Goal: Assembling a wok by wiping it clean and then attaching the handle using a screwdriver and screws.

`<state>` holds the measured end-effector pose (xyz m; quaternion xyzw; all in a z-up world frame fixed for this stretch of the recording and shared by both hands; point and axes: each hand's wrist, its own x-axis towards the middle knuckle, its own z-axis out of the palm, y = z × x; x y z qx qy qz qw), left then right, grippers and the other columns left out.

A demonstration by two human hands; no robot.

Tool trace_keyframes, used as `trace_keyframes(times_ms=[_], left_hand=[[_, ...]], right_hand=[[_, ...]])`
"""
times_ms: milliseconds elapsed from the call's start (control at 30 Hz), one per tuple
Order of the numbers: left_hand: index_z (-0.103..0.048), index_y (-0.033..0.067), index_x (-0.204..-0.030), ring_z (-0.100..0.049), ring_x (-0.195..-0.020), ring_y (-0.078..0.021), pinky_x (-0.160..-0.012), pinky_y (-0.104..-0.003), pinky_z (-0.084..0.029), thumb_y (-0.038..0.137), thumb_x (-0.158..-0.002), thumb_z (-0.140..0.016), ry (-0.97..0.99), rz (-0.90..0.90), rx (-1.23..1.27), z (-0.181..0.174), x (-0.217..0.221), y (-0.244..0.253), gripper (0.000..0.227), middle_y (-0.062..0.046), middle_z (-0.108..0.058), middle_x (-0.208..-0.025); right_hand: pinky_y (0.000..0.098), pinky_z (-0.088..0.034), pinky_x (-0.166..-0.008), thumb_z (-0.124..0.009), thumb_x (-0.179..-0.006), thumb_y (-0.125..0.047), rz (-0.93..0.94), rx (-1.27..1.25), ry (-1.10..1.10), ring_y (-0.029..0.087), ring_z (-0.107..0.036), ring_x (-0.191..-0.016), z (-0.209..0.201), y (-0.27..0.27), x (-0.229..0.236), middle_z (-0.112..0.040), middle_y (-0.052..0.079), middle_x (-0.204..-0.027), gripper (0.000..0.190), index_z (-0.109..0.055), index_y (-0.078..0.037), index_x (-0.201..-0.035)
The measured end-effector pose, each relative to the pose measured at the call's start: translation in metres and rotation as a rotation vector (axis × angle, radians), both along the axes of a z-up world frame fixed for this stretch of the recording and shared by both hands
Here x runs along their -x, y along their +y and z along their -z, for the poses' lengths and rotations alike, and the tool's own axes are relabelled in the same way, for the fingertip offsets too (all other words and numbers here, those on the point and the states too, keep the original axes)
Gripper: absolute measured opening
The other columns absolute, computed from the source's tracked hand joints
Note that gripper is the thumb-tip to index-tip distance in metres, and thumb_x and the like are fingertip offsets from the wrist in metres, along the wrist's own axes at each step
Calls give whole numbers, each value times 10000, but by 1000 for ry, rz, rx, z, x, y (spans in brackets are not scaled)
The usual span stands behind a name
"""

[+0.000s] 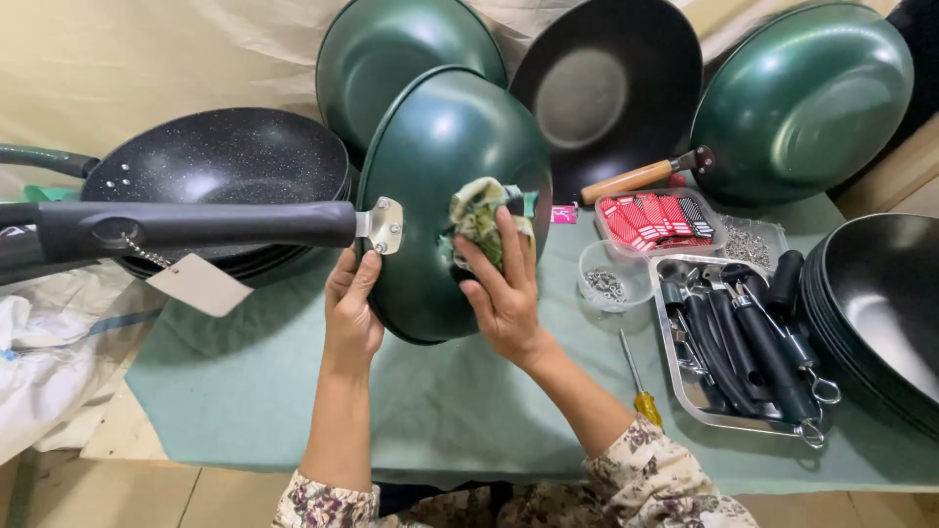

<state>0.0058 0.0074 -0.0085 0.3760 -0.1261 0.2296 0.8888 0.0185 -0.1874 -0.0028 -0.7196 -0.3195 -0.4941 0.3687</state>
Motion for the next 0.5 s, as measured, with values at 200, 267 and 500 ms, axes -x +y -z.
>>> trace_keyframes(times_ms=[200, 267, 500], left_hand=[[-674, -14, -1211, -757, -912, -275, -876, -452, -645, 33, -1009, -602, 8, -23, 26, -27, 14, -4, 220, -193, -753, -961], [-677, -9, -1216, -754, -927, -272, -882, -454, -641, 34, -1009, -603, 8, -23, 19, -25, 14, -8, 224, -195, -754, -979], [-660, -1, -1247, -754, -952, -301, -875, -472, -639, 44, -1015, -590, -2, 2, 33, -24, 11, -9, 246, -217, -747, -1016]], right_hand=[[536, -284, -1249, -420, -1119, -344, -17, -320, 682, 418, -369, -1472, 18, -35, -40, -238, 89, -1702, 420, -538, -251, -1511], [541, -278, -1249, -429, -1121, -372, -6, -337, 685, 429, -373, -1469, -2, -37, -62, -251, 99, -1696, 429, -533, -247, -1518], [466, -213, -1302, -564, -1098, -272, -97, -104, 228, 330, -290, -1560, -43, 6, -21, -248, 113, -1705, 419, -569, -181, -1507]])
